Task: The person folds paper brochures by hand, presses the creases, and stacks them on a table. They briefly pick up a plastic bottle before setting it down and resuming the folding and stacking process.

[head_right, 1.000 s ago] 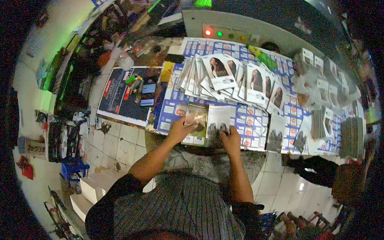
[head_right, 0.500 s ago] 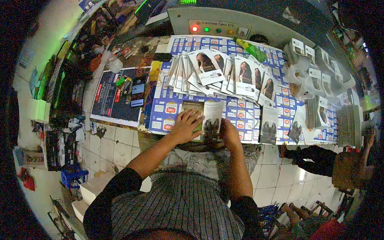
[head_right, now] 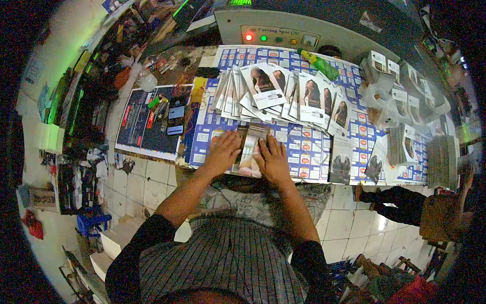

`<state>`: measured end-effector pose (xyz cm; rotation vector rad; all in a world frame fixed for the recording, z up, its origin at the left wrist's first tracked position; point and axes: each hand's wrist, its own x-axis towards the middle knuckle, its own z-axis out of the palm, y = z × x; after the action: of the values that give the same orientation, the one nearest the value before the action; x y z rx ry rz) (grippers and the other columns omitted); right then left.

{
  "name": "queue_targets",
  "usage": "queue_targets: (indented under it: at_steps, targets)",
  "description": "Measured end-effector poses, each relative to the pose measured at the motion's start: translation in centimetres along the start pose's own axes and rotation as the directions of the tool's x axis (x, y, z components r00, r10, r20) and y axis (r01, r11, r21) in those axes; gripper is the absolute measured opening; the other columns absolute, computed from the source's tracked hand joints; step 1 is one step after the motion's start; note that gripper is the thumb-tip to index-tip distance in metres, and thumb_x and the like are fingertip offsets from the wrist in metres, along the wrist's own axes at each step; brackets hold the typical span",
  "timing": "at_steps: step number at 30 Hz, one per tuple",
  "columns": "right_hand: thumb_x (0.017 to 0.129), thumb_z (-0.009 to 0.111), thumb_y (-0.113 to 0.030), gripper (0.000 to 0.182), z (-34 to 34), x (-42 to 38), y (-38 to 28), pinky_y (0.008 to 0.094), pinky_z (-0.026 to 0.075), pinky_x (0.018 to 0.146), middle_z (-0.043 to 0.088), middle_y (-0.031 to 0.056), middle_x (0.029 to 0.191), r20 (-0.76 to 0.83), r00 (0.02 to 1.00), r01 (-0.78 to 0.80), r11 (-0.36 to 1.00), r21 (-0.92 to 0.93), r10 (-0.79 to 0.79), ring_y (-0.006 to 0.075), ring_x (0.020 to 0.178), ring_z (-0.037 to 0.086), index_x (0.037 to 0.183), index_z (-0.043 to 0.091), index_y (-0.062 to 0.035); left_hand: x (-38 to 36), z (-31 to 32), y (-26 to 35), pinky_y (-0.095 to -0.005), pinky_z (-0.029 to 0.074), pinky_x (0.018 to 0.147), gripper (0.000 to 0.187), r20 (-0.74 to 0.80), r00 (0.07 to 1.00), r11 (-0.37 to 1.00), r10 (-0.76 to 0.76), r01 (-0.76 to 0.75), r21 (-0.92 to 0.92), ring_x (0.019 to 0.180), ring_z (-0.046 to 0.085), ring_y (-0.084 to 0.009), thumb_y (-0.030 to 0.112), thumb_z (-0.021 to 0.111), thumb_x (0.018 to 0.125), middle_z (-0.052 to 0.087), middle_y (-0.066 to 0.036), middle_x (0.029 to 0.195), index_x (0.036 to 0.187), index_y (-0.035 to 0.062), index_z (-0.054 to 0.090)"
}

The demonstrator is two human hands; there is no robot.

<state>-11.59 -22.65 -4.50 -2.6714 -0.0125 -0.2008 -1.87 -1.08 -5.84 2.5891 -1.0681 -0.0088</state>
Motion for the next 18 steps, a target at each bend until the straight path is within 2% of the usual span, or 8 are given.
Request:
queue_targets:
  at_steps: [3, 4, 8, 10, 11, 13, 18]
  targets:
    - [0.099, 0.05, -0.045, 0.058, 0.2, 0.2, -0.7, 0.0586, 0.02, 0.116, 0.03, 0.0196, 0.157, -0.009, 0.997, 0.074, 0.997, -0.027, -0.074, 0.0367, 0.145, 0.03, 0.145, 0.045, -0.0102, -1.3, -1.4, -1.0, -0.0531, 0.02, 0.115, 0.052, 0.029, 0.997, 0.997, 0.065, -0.066, 0.038, 0.147, 0.027, -0.0309, 0.029, 0.054, 0.098, 0.038, -0.008, 0.156, 0.145, 0.0107, 0.045]
    - [0.099, 0.05, -0.045, 0.058, 0.4, 0.6, -1.2, 0.0586, 0.02, 0.116, 0.03, 0.0196, 0.157, -0.002, 0.997, 0.081, 0.996, -0.022, -0.081, 0.0367, 0.145, 0.03, 0.145, 0.045, -0.0102, -1.2, -1.7, -1.1, -0.0499, 0.018, 0.115, 0.051, 0.07, 0.996, 0.997, 0.063, -0.066, 0.045, 0.147, 0.027, -0.0304, 0.027, 0.054, 0.098, 0.036, -0.008, 0.157, 0.146, 0.0106, 0.045]
    - [0.098, 0.052, -0.044, 0.059, 1.3, 1.4, -2.2, 0.06, 0.02, 0.116, 0.028, 0.0171, 0.159, 0.048, 0.995, 0.089, 0.995, -0.05, -0.087, 0.0356, 0.147, 0.027, 0.147, 0.044, -0.0114, -1.2, -1.3, -1.9, -0.0508, 0.018, 0.115, 0.051, 0.074, 0.995, 0.997, 0.069, -0.072, 0.034, 0.148, 0.026, -0.03, 0.025, 0.053, 0.098, 0.034, -0.008, 0.158, 0.146, 0.0107, 0.044]
    - [0.097, 0.052, -0.044, 0.059, 1.6, 1.5, -2.3, 0.0601, 0.02, 0.116, 0.027, 0.0165, 0.16, 0.048, 0.995, 0.088, 0.993, -0.08, -0.084, 0.0352, 0.147, 0.026, 0.146, 0.044, -0.0116, -1.3, -1.0, -2.3, -0.051, 0.018, 0.115, 0.053, 0.055, 0.996, 0.952, -0.067, 0.08, -0.294, 0.149, 0.025, -0.0299, 0.023, 0.053, 0.097, 0.033, -0.008, 0.159, 0.147, 0.01, 0.042]
    - [0.097, 0.052, -0.043, 0.059, 1.6, 1.4, -2.4, 0.06, 0.02, 0.116, 0.028, 0.0165, 0.159, 0.045, 0.996, 0.085, 0.993, -0.084, -0.081, 0.0349, 0.147, 0.026, 0.146, 0.045, -0.0112, -1.3, -1.3, -2.4, -0.051, 0.018, 0.115, 0.053, 0.055, 0.996, 0.952, -0.07, 0.083, -0.293, 0.149, 0.025, -0.0299, 0.023, 0.053, 0.097, 0.033, -0.008, 0.159, 0.147, 0.01, 0.042]
    - [0.097, 0.052, -0.043, 0.059, 1.6, 1.4, -2.5, 0.0599, 0.02, 0.116, 0.028, 0.0165, 0.159, 0.042, 0.996, 0.078, 0.993, -0.088, -0.075, 0.0346, 0.147, 0.025, 0.145, 0.045, -0.0107, -1.4, -1.7, -2.4, -0.0499, 0.018, 0.114, 0.053, 0.043, 0.994, 0.987, 0.1, -0.093, -0.129, 0.149, 0.023, -0.0313, 0.026, 0.052, 0.098, 0.035, -0.007, 0.158, 0.147, 0.0098, 0.042]
    - [0.096, 0.056, -0.039, 0.058, 1.9, 1.3, -2.3, 0.0596, 0.02, 0.116, 0.03, 0.0175, 0.158, 0.016, 0.995, 0.099, 0.987, -0.123, -0.097, 0.0346, 0.147, 0.027, 0.144, 0.047, -0.0087, -1.6, -2.5, -1.9, -0.0527, 0.016, 0.114, 0.056, 0.099, 0.985, 0.987, 0.145, -0.136, -0.09, 0.149, 0.021, -0.0339, 0.033, 0.054, 0.097, 0.031, -0.005, 0.16, 0.148, 0.0137, 0.042]
